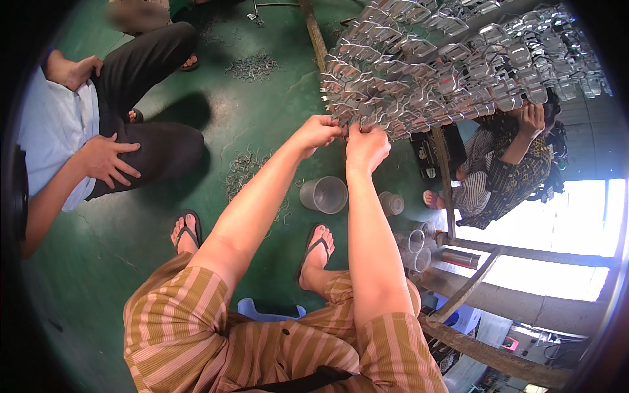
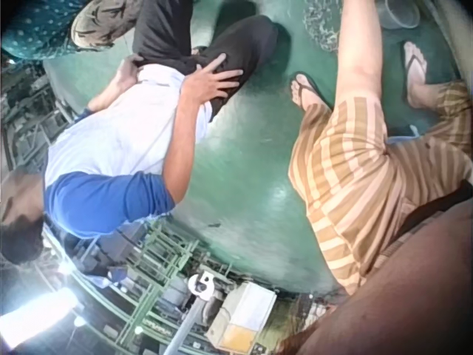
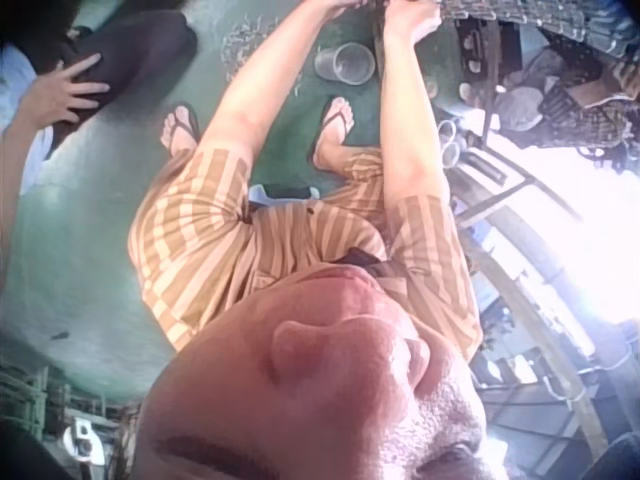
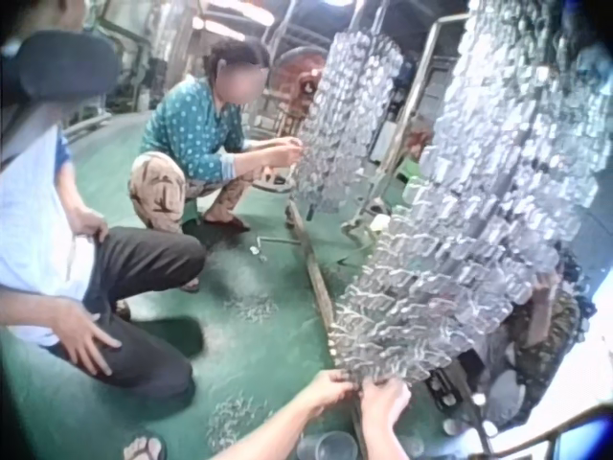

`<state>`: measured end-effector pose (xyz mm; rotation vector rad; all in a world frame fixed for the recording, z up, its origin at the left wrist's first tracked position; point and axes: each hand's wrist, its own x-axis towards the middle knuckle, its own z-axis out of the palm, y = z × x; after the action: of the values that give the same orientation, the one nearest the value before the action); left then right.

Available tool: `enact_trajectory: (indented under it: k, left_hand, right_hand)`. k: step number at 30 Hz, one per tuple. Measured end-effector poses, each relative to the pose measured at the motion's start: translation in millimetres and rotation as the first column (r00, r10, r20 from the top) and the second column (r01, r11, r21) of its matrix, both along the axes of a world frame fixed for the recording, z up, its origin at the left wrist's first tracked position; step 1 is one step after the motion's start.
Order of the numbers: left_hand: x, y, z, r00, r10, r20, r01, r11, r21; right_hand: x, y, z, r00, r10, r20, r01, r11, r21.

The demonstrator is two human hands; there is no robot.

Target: The person assembles a large metal decorative curtain by picking up small metal links from the floor and attaching them to a suspended frame.

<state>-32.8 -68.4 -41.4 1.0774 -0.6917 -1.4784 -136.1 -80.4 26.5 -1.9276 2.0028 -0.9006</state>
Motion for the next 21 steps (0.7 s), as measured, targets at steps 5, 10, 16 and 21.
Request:
enact_trajectory:
  k: [5, 10, 16, 21]
  left_hand:
    - [10, 13, 5, 0.978, -0.004, 0.207, 0.006, 1.0, -0.012]
    - [11, 34, 45, 0.479, 0.569, 0.668, -0.386, 0.82, -0.422]
    - [10, 26, 47, 0.432, 0.616, 0.659, -0.353, 0.788, -0.505]
    - [16, 23, 49, 0.389, 0.682, 0.62, -0.329, 0.731, -0.598]
  right_hand:
    - [4, 12, 4, 0.997, 0.061, 0.039, -0.059, 0.997, -0.056]
    - [-3, 13, 1, 0.988, 0.058, 0.14, -0.062, 0.998, 0.022]
    - [6, 19, 0, 0.988, 0.095, 0.124, -0.092, 0.995, -0.023]
    - [12, 28, 6, 0.97, 0.102, 0.219, -0.111, 0.993, 0.029]
